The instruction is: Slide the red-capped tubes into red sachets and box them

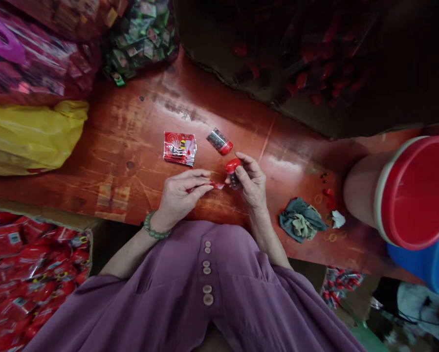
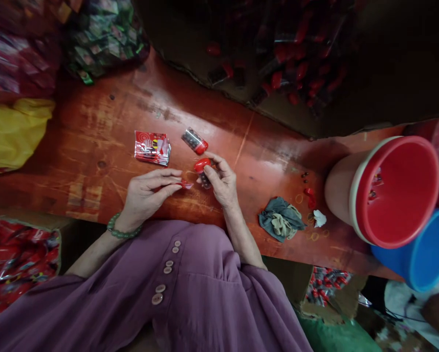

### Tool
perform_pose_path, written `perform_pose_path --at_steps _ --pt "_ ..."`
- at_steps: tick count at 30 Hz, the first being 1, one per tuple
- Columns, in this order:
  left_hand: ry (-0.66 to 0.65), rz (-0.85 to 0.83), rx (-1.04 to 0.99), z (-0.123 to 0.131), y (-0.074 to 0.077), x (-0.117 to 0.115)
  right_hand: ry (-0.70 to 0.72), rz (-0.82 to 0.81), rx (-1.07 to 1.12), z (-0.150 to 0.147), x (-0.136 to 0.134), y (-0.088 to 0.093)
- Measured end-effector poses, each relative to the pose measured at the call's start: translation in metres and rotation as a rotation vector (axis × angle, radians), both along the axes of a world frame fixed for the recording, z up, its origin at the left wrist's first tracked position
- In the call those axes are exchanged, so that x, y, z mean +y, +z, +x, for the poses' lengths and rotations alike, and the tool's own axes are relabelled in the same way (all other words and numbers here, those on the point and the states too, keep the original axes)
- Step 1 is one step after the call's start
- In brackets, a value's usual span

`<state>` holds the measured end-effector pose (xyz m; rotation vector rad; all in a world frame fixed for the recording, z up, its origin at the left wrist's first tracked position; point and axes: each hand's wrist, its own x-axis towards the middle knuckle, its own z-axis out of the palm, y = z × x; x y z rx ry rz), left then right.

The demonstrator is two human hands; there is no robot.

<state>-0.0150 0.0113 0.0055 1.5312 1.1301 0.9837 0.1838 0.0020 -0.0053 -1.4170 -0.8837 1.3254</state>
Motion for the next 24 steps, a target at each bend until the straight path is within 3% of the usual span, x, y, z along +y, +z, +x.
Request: perform_pose_path --at_steps 8,15,19,24 --pt "0.111 0.287 0.133 0.004 -0.009 0.003 -0.086 -0.133 0.119 -0.003 -0.002 0.006" --pt "0.108 0.377 0.177 0.004 -0.015 0.005 -0.041 -0.130 0.166 0.000 -0.003 0.008" --pt "0.090 0.276 0.107 0.003 -0.015 0.006 0.026 0.002 0.003 0.002 -0.011 0.012" --pt "-0.001 0.124 0.022 0.002 -0.013 0.004 0.094 0.303 -0.317 0.006 -0.016 0.026"
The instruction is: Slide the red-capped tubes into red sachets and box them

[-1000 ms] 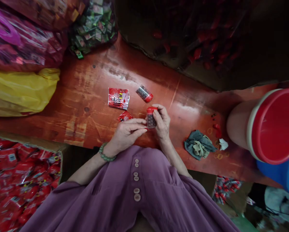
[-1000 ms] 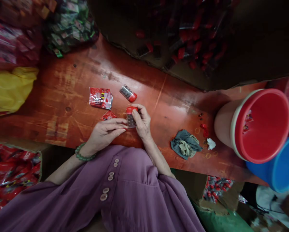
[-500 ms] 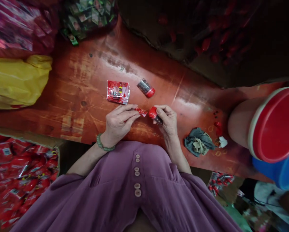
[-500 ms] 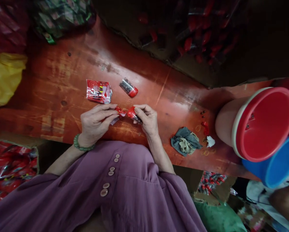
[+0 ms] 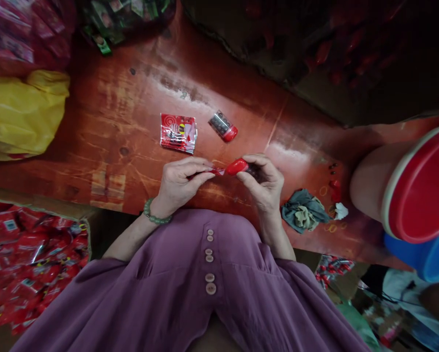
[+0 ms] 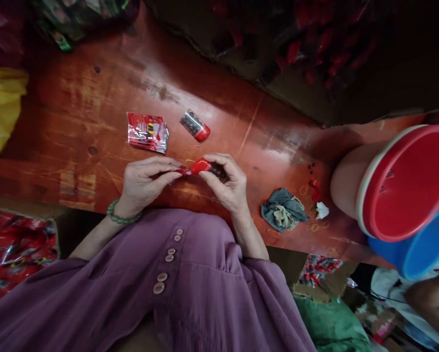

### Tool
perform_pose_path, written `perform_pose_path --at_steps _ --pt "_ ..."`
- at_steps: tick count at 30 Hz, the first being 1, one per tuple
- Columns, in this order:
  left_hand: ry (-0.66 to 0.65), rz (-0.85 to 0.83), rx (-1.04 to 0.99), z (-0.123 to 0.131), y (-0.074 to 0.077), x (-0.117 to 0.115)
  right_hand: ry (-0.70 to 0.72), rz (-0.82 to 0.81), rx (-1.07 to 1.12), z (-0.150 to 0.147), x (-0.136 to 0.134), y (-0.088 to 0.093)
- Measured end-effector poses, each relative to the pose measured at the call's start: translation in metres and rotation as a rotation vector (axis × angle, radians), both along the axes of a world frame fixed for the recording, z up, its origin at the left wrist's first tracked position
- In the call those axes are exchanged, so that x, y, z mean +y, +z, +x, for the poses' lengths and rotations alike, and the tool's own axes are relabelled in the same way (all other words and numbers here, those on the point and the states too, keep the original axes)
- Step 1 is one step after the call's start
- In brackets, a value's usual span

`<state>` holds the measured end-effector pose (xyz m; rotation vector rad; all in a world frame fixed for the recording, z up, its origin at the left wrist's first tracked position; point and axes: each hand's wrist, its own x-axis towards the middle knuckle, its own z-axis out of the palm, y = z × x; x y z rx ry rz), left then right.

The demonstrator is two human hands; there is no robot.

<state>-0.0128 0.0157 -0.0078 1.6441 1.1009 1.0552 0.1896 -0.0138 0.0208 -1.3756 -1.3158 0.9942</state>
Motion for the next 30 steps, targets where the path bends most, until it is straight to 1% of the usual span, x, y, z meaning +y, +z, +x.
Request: perform_pose_path --at_steps 3,7,10,12,16,18,22,26,30 --pt "-0.046 -0.001 -0.039 0.000 0.002 -0.002 0.099 0.111 -0.147 0.002 0.002 0.007" --pt "-0.054 -0.006 -0.062 0.001 0.004 -0.004 0.222 0.183 -0.304 0.003 0.002 0.011" --pt "-0.061 -0.070 -0.053 0.000 0.004 -0.005 0.274 0.205 -0.360 0.006 -0.001 0.012" --pt "-0.068 -0.112 -0.054 0.000 0.003 -0.006 0.268 0.211 -0.370 0.009 -0.002 0.013" --pt "-0.075 -0.161 -0.075 -0.001 0.001 -0.007 0.149 0.179 -0.316 0.013 -0.001 0.016" --pt "-0.083 -0.173 -0.081 -0.001 0.000 -0.006 0.144 0.151 -0.304 0.011 0.001 0.017" --pt "-0.125 -0.186 -0.090 -0.003 -0.001 -0.005 0.236 0.139 -0.319 0.007 0.003 0.015" --pt "-0.178 -0.191 -0.094 -0.004 -0.001 -0.004 0.332 0.082 -0.332 0.007 0.003 0.013" --pt "-0.228 -0.215 -0.056 -0.004 -0.002 -0.004 0.474 0.050 -0.352 0.010 0.004 0.015"
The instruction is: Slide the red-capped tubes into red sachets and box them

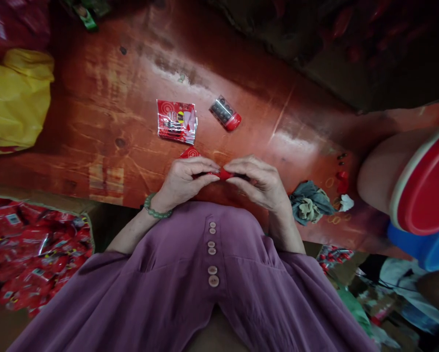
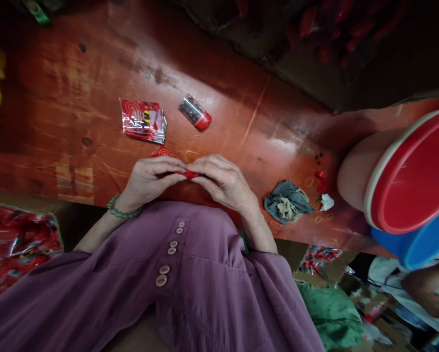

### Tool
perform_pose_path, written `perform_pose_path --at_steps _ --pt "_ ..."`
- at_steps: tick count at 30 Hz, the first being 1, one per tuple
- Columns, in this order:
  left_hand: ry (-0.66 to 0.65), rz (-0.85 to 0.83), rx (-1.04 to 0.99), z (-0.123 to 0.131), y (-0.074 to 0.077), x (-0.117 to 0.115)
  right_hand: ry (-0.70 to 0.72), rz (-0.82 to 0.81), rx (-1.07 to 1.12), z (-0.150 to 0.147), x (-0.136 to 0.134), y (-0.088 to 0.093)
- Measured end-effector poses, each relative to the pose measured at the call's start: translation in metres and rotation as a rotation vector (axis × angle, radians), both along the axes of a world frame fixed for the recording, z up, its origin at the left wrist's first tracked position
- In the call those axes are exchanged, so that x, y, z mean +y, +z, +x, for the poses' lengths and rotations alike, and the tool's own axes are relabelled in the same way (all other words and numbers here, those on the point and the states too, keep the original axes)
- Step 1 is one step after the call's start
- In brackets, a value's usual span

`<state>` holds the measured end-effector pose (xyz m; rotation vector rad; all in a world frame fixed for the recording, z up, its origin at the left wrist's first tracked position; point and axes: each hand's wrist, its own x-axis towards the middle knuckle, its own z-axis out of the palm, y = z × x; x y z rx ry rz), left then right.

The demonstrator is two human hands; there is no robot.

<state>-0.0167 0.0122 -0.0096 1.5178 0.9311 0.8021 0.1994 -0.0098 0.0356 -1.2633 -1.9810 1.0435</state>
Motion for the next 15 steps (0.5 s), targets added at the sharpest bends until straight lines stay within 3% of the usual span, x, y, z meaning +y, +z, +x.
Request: perform_pose_path --at_steps 5,15 --pt "-0.046 -0.046 -0.023 0.003 -0.004 -0.001 0.134 -0.070 -0.086 0.004 0.003 0.002" --pt "-0.132 -0.322 -0.057 0.007 -0.010 0.001 0.275 -0.251 -0.095 0.007 0.012 0.002"
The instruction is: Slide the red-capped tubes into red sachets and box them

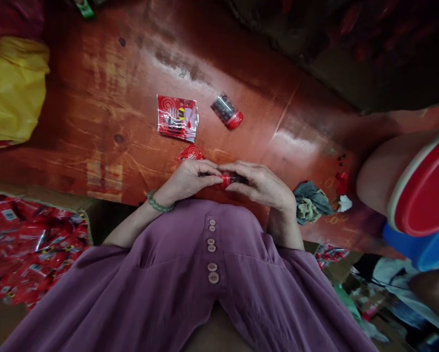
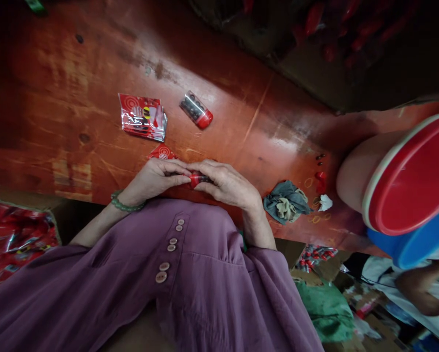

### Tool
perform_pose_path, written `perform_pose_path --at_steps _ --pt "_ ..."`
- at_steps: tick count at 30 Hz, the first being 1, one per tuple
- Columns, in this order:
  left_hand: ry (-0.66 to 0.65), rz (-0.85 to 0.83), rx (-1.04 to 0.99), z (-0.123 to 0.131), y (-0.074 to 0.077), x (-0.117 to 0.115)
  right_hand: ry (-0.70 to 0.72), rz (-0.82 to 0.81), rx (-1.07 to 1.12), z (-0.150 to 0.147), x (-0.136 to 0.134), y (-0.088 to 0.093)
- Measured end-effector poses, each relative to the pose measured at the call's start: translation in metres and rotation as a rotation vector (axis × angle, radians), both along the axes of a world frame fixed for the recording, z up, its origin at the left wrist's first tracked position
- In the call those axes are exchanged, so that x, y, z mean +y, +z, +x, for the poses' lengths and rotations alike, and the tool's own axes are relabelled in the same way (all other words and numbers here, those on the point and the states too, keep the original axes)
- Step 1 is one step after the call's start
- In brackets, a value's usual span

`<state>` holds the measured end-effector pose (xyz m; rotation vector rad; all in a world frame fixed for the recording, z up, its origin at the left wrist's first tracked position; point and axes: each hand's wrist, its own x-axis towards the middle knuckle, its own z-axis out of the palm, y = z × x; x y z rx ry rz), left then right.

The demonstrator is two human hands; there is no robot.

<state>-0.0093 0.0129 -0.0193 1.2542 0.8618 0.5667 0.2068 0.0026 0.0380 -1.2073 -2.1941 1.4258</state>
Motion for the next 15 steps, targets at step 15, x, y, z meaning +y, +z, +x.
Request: perform_pose_path --at_steps 15 --pt "-0.054 -0.090 0.016 -0.007 0.011 0.006 -0.116 -0.069 0.129 -0.003 0.004 -0.005"
